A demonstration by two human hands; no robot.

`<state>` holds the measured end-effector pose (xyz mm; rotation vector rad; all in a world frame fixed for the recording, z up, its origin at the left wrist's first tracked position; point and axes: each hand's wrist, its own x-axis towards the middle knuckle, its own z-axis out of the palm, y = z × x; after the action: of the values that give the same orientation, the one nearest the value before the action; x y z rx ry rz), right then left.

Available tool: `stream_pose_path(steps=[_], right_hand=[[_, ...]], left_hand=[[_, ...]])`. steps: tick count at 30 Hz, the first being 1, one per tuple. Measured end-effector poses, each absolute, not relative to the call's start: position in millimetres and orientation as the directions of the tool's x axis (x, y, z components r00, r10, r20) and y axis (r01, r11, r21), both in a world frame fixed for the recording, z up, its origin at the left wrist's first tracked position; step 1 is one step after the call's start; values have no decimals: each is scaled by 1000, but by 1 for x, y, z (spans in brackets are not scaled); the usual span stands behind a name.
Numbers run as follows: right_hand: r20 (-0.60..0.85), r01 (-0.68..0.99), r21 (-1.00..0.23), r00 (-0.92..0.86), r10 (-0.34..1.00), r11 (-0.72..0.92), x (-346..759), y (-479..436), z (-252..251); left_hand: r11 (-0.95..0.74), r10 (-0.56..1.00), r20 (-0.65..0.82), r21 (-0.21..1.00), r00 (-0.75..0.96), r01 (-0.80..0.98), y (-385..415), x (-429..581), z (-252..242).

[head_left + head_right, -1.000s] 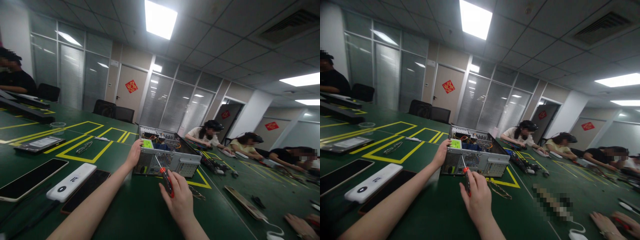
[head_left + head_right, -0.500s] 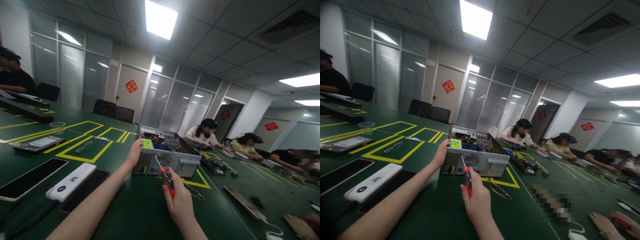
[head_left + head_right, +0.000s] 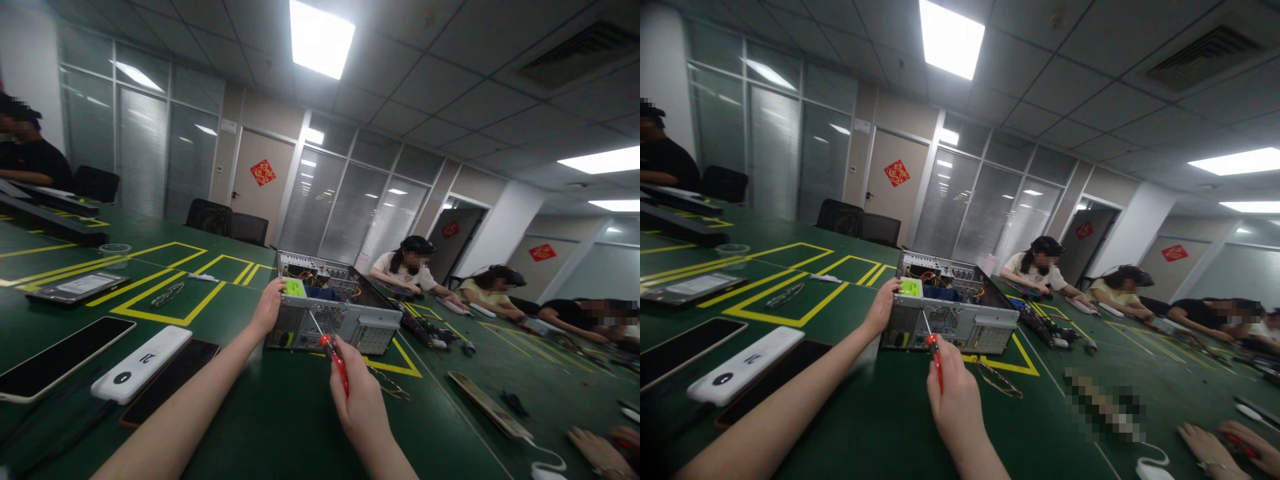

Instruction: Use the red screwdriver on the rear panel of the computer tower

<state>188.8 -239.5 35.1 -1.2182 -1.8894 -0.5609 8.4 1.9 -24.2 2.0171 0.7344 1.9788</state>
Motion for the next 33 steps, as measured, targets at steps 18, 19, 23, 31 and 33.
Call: stream_pose_path(steps=[18,19,23,31,33], right_hand=[[861,808,94,-360,360,582,182,-253,43],[862,792,95,-369,349,603,180,-252,41],[837,752,56,-395,380,657,175,-240,30],[799,749,34,-418,433,662,176,-229,21],[798,750,40,-421,430,660,176,-228,21]], left_hand=[[-843,512,858,510,-37,169,1,8,-24],[-844,511,859,509,-35,170,1,8,-24],[-847,505,862,502,-31,174,0,8,-23],[-847,501,865,495,-24,191,-1,8,-22],[-845,505,863,499,-23,192,-2,7,-22]])
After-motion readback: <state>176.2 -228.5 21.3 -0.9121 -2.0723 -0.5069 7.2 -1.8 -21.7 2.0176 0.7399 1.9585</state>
